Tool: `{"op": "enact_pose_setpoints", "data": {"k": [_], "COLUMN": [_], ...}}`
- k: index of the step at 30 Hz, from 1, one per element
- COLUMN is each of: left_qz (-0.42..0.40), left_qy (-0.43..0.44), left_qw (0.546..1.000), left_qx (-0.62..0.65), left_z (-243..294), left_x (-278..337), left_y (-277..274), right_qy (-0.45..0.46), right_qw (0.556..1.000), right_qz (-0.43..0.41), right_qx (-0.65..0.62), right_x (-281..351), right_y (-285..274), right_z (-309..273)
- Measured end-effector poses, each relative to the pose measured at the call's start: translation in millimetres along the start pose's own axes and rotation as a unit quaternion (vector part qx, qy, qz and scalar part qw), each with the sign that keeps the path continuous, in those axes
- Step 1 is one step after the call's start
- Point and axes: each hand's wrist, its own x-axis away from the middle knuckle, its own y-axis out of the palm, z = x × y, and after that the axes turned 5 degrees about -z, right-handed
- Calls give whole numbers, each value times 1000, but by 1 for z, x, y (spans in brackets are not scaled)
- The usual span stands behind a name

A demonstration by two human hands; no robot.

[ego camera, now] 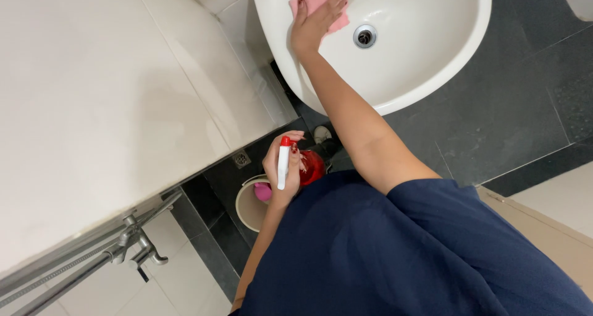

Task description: The person cleans a bathroom sink by spraying a cleaning solution from a red bottle and wiping the basin and faucet with a pink cloth. The person also wipes the door handle and the surrounding countertop area.

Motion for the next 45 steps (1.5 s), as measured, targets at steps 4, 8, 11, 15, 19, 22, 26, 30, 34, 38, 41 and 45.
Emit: {"op": "enact_pose_setpoints", "data": {"k": [4, 8, 11, 15, 19, 22, 26, 30, 34, 38, 41, 45], "left_qz": [4, -2, -13, -30, -43, -47, -45, -22, 3, 24, 31, 28], "left_qy": [11, 4, -9, -1, 1, 1, 7, -13, -16, -6, 3, 5], "left_qw": [1000, 1000, 1000, 999, 999, 999, 998, 999, 999, 999, 999, 999], "left_qx": [-12, 1, 5, 17, 18, 18, 35, 46, 52, 31, 18, 15], "left_z": [-6, -10, -14, -16, -15, -14, -18, -19, -14, -12, -13, -14], "left_x": [4, 4, 3, -1, -2, -6, -3, -1, 1, -4, -7, -12], "left_y": [-1, 4, 10, 22, 37, 47, 54, 57, 57, 59, 59, 61], "right_qy": [77, 190, 147, 60, 30, 28, 57, -1, -93, -238, -354, -475], "right_qw": [994, 892, 823, 742, 690, 624, 546, 509, 435, 423, 416, 626], "right_qz": [-65, -410, -544, -652, -708, -751, -809, -770, -658, -488, -363, -408], "right_qx": [-48, 6, 70, 141, 147, 215, 211, 385, 607, 725, 755, 464], "right_x": [14, 39, 48, 54, 36, 5, -38, -70, -105, -146, -170, -207], "right_y": [11, -47, -102, -160, -215, -255, -288, -297, -302, -294, -285, -266], "right_z": [48, 31, 6, 4, -5, -27, -35, -17, 42, 89, 95, 132]}}
